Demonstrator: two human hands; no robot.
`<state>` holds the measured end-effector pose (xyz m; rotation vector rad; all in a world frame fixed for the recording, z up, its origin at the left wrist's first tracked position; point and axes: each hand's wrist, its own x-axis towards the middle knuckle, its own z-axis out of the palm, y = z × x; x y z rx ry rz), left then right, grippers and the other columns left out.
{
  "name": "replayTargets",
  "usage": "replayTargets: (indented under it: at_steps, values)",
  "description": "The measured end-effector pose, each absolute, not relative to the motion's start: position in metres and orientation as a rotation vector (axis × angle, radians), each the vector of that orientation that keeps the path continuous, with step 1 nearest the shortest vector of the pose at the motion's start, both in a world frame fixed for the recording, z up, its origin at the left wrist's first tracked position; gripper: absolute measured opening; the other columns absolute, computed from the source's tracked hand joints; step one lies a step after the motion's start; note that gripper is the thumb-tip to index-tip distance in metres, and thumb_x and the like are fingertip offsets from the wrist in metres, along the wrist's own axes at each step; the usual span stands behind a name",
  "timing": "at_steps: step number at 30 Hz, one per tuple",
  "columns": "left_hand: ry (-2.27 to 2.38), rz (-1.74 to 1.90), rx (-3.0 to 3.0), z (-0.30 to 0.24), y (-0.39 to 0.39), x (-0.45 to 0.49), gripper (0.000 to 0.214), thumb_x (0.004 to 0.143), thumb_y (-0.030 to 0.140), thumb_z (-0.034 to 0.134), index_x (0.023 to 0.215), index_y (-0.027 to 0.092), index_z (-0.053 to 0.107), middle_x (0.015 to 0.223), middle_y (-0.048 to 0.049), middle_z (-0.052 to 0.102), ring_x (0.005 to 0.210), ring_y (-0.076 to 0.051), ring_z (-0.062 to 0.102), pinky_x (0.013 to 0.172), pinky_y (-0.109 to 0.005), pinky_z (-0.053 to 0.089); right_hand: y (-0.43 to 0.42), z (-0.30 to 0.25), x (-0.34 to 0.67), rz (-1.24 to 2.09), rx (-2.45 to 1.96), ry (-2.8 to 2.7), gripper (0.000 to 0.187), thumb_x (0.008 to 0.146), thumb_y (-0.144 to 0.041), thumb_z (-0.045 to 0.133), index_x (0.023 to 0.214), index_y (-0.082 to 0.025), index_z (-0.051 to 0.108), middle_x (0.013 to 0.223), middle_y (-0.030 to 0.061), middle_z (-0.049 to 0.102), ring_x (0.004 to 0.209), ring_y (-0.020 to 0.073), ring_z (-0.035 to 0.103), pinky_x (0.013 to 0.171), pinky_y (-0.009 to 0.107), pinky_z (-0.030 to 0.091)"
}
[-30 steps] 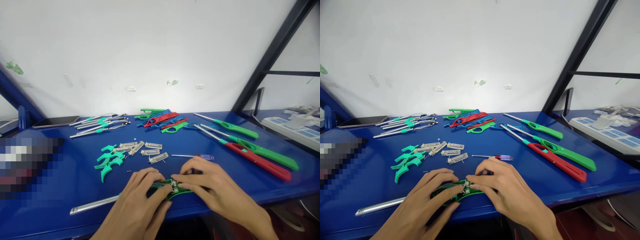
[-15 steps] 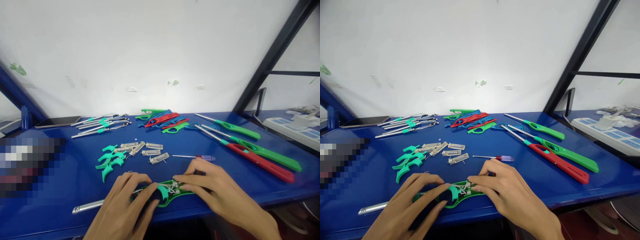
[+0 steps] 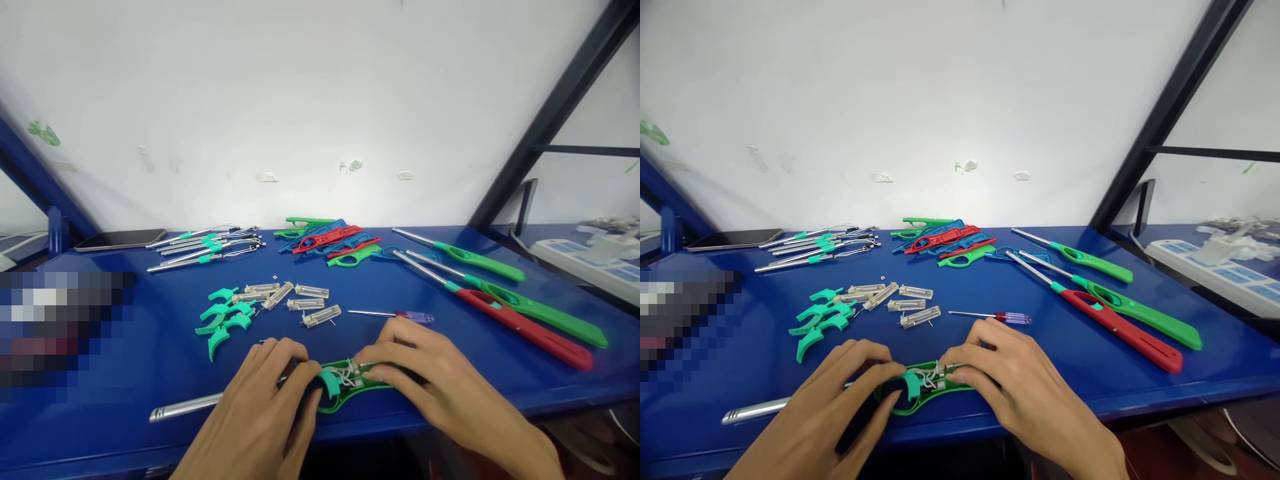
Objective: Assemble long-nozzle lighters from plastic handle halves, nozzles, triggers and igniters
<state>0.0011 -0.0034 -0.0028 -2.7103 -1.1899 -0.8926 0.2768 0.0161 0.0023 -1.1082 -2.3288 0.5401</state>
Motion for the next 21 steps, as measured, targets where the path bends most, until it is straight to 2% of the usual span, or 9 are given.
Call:
replayTargets:
  at_steps: [6,11,14,16,18,21]
  values:
    - [-1.104,-0.751,-2.729,0.003,-0.003,0.005,0.035,0.101,0.003,0.044,0.123,0.019,0.066,0.113,-0.0056,0.072,0.101,-0.024,0.071,0.098,-0.043,0.064,0.016,0.002,0.277,0.54,-1.098,-2.328,0.025,0.116,-0.033,0.053,0.124,-0.035,0.076,0.103,-0.0006,0.067,0.092,0.0143,0.067,0.082,0.028,0.051]
    - [-0.941,-0.529,-2.689,0.008,-0.003,0.007,0.039,0.087,0.0,0.046,0.109,0.017,0.074,0.113,-0.005,0.078,0.103,-0.028,0.074,0.093,-0.047,0.067,0.017,0.002,0.277,0.516,-1.094,-2.335,0.025,0.115,-0.032,0.054,0.124,-0.035,0.077,0.101,-0.0007,0.066,0.091,0.0141,0.067,0.081,0.028,0.051]
    - [-0.905,-0.48,-2.624,0.009,-0.002,0.014,0.042,0.084,0.001,0.045,0.11,0.014,0.076,0.11,-0.0078,0.079,0.101,-0.03,0.076,0.092,-0.049,0.067,0.017,0.002,0.277,0.501,-1.08,-2.335,0.024,0.115,-0.031,0.055,0.124,-0.034,0.077,0.101,-0.0007,0.067,0.091,0.0139,0.068,0.082,0.027,0.052]
    - [-0.979,-0.511,-2.536,0.007,-0.003,0.021,0.045,0.083,0.004,0.044,0.115,0.01,0.074,0.107,-0.0123,0.079,0.097,-0.032,0.076,0.09,-0.05,0.067,0.017,0.002,0.277,0.486,-1.079,-2.335,0.024,0.115,-0.03,0.054,0.123,-0.033,0.077,0.101,-0.0004,0.067,0.091,0.0141,0.068,0.082,0.027,0.052]
    - [-1.021,-0.538,-2.475,0.005,-0.005,0.027,0.041,0.084,0.007,0.044,0.112,0.011,0.073,0.102,-0.0144,0.079,0.091,-0.033,0.076,0.086,-0.049,0.067,0.017,0.002,0.277,0.48,-1.08,-2.334,0.024,0.115,-0.03,0.054,0.122,-0.032,0.078,0.101,-0.0002,0.068,0.091,0.0144,0.068,0.082,0.027,0.052]
    - [-1.051,-0.528,-2.435,0.0,-0.008,0.03,0.035,0.09,0.014,0.045,0.114,0.013,0.071,0.105,-0.0156,0.079,0.094,-0.033,0.076,0.086,-0.047,0.066,0.017,0.002,0.276,0.497,-1.069,-2.329,0.025,0.114,-0.03,0.055,0.122,-0.032,0.078,0.101,0.0,0.068,0.091,0.0144,0.068,0.082,0.027,0.053]
